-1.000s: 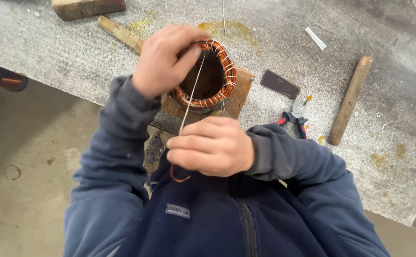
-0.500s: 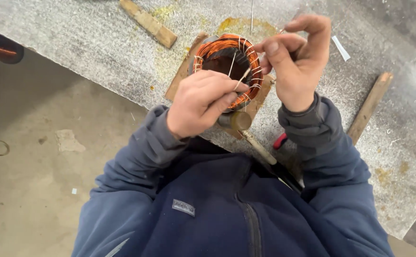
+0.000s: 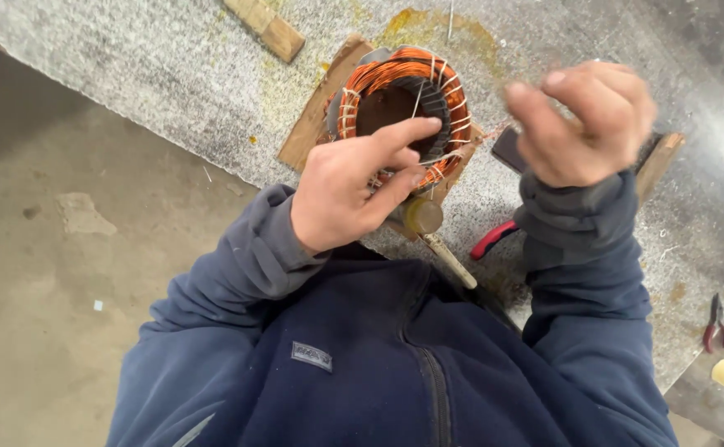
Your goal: Wind and secure copper coils within a motor stator using thread and tools.
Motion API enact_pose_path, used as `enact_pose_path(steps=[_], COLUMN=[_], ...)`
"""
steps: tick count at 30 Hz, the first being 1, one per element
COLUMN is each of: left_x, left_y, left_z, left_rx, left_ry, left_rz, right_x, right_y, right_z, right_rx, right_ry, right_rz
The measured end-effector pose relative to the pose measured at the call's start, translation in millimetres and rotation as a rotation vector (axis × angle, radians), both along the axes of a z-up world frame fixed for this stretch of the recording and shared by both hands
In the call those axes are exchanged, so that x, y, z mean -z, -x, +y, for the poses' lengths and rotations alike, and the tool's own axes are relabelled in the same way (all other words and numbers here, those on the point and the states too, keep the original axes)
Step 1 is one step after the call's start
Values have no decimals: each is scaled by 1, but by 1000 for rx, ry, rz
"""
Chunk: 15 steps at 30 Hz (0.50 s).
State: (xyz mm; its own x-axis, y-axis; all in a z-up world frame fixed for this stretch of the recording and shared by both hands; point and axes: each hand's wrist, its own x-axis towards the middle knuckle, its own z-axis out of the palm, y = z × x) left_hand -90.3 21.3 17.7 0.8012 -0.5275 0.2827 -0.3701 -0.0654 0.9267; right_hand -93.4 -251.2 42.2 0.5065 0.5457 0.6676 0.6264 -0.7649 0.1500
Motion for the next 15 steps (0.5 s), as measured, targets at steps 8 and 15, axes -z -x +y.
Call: enact_pose_path(steps=[8,15], left_x=[0,23], left_y=[-10,4], left_z=[0,-2], left_rx=[-113,-145], left_ry=[21,66], left_rz=[-422,-306], right_x=[11,28], right_y=[-26,-39], right_z=[9,29], right_rx=[14,-29], right_ry=[-215,-327], right_rz=[-2,165])
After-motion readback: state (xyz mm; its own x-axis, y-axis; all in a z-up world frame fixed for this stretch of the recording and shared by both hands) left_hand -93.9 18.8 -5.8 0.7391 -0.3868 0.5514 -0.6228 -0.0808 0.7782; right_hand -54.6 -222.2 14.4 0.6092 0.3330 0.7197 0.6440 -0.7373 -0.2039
